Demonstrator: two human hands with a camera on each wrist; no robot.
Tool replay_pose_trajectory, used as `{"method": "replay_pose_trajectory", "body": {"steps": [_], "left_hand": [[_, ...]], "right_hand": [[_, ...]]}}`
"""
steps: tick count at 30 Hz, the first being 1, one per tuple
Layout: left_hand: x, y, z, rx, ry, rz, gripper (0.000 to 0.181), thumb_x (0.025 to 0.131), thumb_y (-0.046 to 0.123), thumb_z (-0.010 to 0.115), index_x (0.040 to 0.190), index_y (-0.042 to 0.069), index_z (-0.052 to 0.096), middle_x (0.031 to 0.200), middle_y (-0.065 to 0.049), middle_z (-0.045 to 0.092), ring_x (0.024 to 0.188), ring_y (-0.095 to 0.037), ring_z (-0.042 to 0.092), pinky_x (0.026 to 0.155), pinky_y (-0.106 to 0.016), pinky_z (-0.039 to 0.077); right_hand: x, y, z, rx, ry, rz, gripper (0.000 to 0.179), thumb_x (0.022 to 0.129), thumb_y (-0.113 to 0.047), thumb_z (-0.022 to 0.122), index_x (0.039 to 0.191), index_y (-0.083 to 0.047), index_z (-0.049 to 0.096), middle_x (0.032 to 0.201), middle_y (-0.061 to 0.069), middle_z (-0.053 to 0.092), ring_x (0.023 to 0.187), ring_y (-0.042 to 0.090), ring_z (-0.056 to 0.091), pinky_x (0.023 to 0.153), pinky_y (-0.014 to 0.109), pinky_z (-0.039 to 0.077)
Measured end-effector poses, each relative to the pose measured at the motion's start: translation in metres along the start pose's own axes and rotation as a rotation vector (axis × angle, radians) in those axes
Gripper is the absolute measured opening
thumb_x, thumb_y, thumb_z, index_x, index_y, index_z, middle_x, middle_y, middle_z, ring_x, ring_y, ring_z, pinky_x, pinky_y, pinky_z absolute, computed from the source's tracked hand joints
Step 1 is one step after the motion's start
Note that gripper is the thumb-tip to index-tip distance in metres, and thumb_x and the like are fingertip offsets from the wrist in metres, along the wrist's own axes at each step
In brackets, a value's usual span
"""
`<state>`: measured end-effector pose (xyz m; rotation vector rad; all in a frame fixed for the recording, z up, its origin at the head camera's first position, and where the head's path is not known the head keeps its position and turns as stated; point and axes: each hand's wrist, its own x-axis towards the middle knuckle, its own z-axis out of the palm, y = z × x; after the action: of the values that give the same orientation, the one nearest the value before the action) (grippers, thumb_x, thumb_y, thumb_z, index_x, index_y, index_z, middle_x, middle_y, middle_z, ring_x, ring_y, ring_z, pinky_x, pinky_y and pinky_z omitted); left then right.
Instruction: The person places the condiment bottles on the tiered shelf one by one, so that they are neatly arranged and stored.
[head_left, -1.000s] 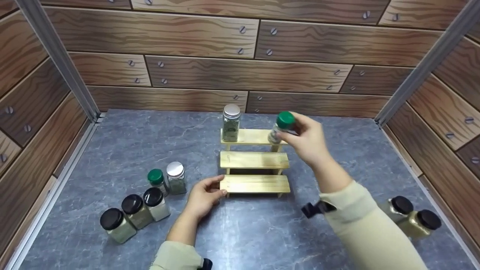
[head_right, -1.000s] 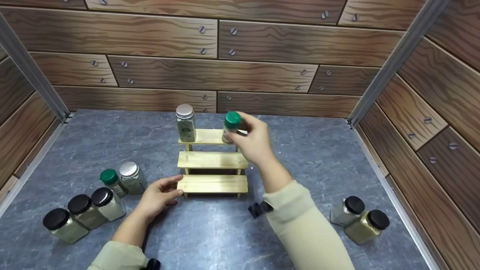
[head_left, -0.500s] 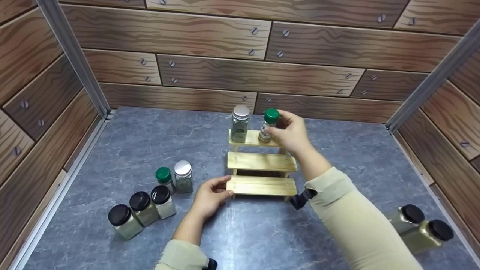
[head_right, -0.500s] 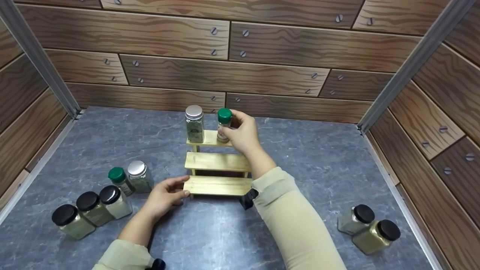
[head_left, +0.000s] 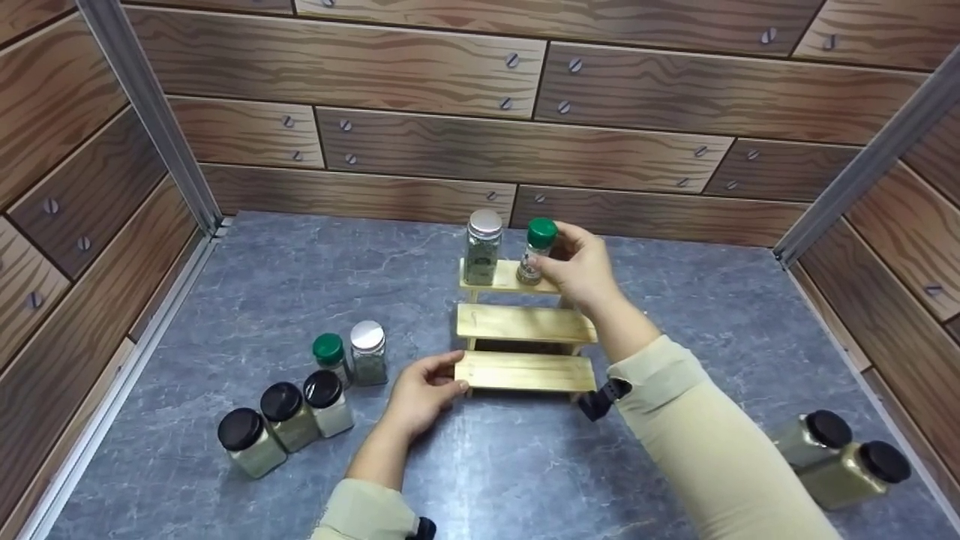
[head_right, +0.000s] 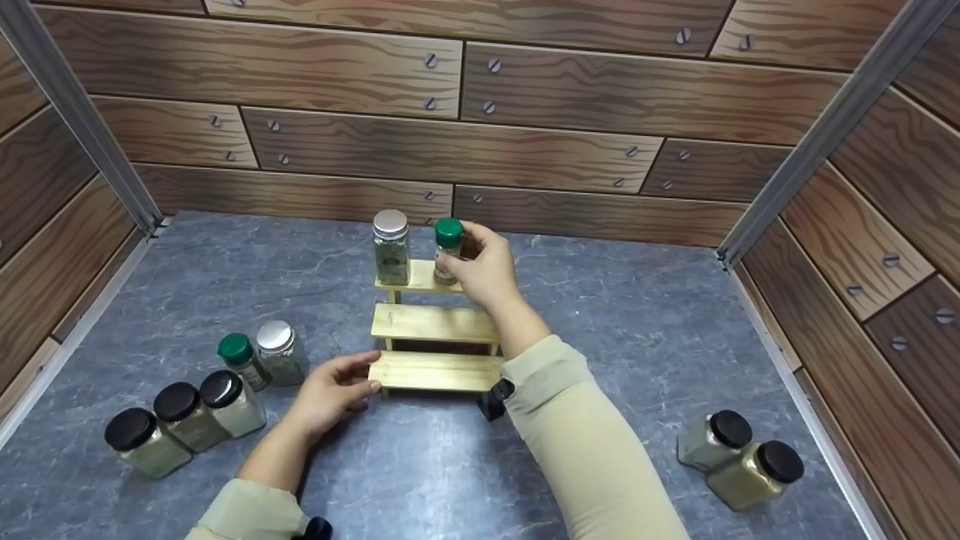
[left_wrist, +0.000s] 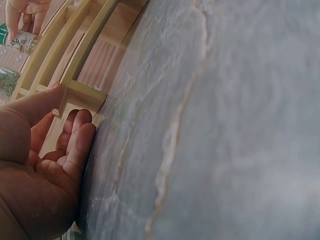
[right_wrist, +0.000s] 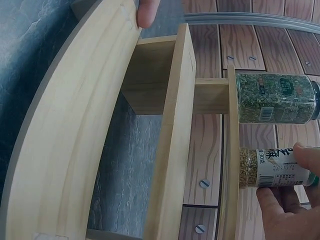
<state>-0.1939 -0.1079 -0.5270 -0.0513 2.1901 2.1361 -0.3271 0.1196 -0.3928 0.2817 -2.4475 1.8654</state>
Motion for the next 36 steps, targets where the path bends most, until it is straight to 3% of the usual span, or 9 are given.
{"method": "replay_pose_trajectory", "body": {"steps": [7, 10, 14, 17, 21, 26, 29, 32, 36], "left_hand": [[-0.001, 0.002, 0.002, 0.004, -0.016, 0.017, 0.051, 0.09, -0.006, 0.076, 0.139, -0.009, 0.062, 0.116, -0.021, 0.072, 0.088, -0.016, 0.067, 0.071, -0.028, 0.059], [-0.001, 0.002, 0.004, 0.005, -0.03, 0.01, 0.052, 0.09, -0.006, 0.076, 0.139, -0.009, 0.062, 0.116, -0.021, 0.072, 0.089, -0.016, 0.068, 0.071, -0.028, 0.059], [0.0, 0.002, 0.003, 0.004, -0.031, 0.006, 0.051, 0.09, -0.006, 0.076, 0.139, -0.009, 0.062, 0.115, -0.021, 0.072, 0.088, -0.017, 0.068, 0.069, -0.027, 0.058], [0.0, 0.001, 0.0, -0.002, -0.025, 0.004, 0.051, 0.09, -0.006, 0.076, 0.139, -0.009, 0.062, 0.115, -0.021, 0.072, 0.087, -0.016, 0.068, 0.067, -0.027, 0.058], [0.0, 0.0, 0.001, -0.014, -0.024, -0.006, 0.052, 0.09, -0.005, 0.076, 0.14, -0.009, 0.062, 0.116, -0.021, 0.072, 0.087, -0.017, 0.067, 0.067, -0.028, 0.058], [-0.001, 0.001, 0.001, -0.02, -0.022, -0.011, 0.053, 0.09, -0.005, 0.077, 0.141, -0.008, 0.062, 0.117, -0.02, 0.072, 0.088, -0.017, 0.067, 0.068, -0.03, 0.058], [-0.002, 0.001, 0.001, -0.017, -0.024, -0.02, 0.053, 0.091, -0.005, 0.076, 0.141, -0.008, 0.061, 0.117, -0.02, 0.072, 0.087, -0.017, 0.067, 0.067, -0.029, 0.057], [-0.002, 0.001, 0.0, -0.008, -0.022, -0.026, 0.053, 0.091, -0.004, 0.076, 0.142, -0.008, 0.061, 0.117, -0.02, 0.071, 0.087, -0.016, 0.067, 0.066, -0.028, 0.056], [-0.002, 0.001, -0.001, -0.006, -0.014, -0.029, 0.053, 0.091, -0.004, 0.076, 0.142, -0.008, 0.061, 0.117, -0.02, 0.071, 0.087, -0.016, 0.065, 0.065, -0.026, 0.055]], "right_hand": [[-0.02, 0.005, -0.029, 0.032, -0.008, -0.013, 0.074, 0.084, 0.018, 0.075, 0.152, 0.007, 0.047, 0.139, 0.031, 0.062, 0.124, 0.037, 0.063, 0.105, 0.036, 0.055], [-0.045, 0.011, -0.059, 0.008, 0.069, -0.072, 0.066, 0.083, 0.02, 0.074, 0.145, 0.013, 0.051, 0.133, 0.032, 0.065, 0.12, 0.029, 0.067, 0.106, 0.034, 0.054], [-0.08, 0.008, -0.103, -0.035, 0.21, -0.179, 0.053, 0.08, 0.023, 0.075, 0.131, 0.015, 0.062, 0.118, 0.018, 0.075, 0.106, 0.013, 0.071, 0.097, 0.024, 0.057], [-0.102, 0.001, -0.14, 0.018, 0.307, -0.266, 0.047, 0.078, 0.027, 0.073, 0.124, 0.016, 0.066, 0.108, 0.007, 0.078, 0.099, 0.011, 0.073, 0.09, 0.021, 0.058], [-0.13, -0.004, -0.191, 0.117, 0.43, -0.332, 0.046, 0.076, 0.035, 0.068, 0.118, 0.016, 0.069, 0.102, 0.006, 0.08, 0.094, 0.014, 0.075, 0.085, 0.02, 0.059], [-0.173, 0.012, -0.243, 0.202, 0.651, -0.173, 0.051, 0.075, 0.039, 0.065, 0.116, 0.01, 0.073, 0.097, 0.007, 0.08, 0.089, 0.013, 0.076, 0.08, 0.017, 0.059], [-0.201, 0.035, -0.269, 0.327, 0.777, -0.055, 0.051, 0.076, 0.04, 0.063, 0.112, 0.004, 0.076, 0.092, 0.006, 0.079, 0.084, 0.012, 0.077, 0.077, 0.017, 0.06], [-0.229, 0.06, -0.284, 0.469, 0.874, 0.033, 0.049, 0.078, 0.038, 0.064, 0.105, -0.001, 0.077, 0.089, 0.005, 0.079, 0.081, 0.01, 0.075, 0.074, 0.016, 0.059], [-0.255, 0.089, -0.286, 0.412, 0.932, 0.13, 0.046, 0.08, 0.034, 0.067, 0.103, -0.005, 0.077, 0.088, -0.001, 0.079, 0.08, 0.006, 0.073, 0.074, 0.012, 0.057]]}}
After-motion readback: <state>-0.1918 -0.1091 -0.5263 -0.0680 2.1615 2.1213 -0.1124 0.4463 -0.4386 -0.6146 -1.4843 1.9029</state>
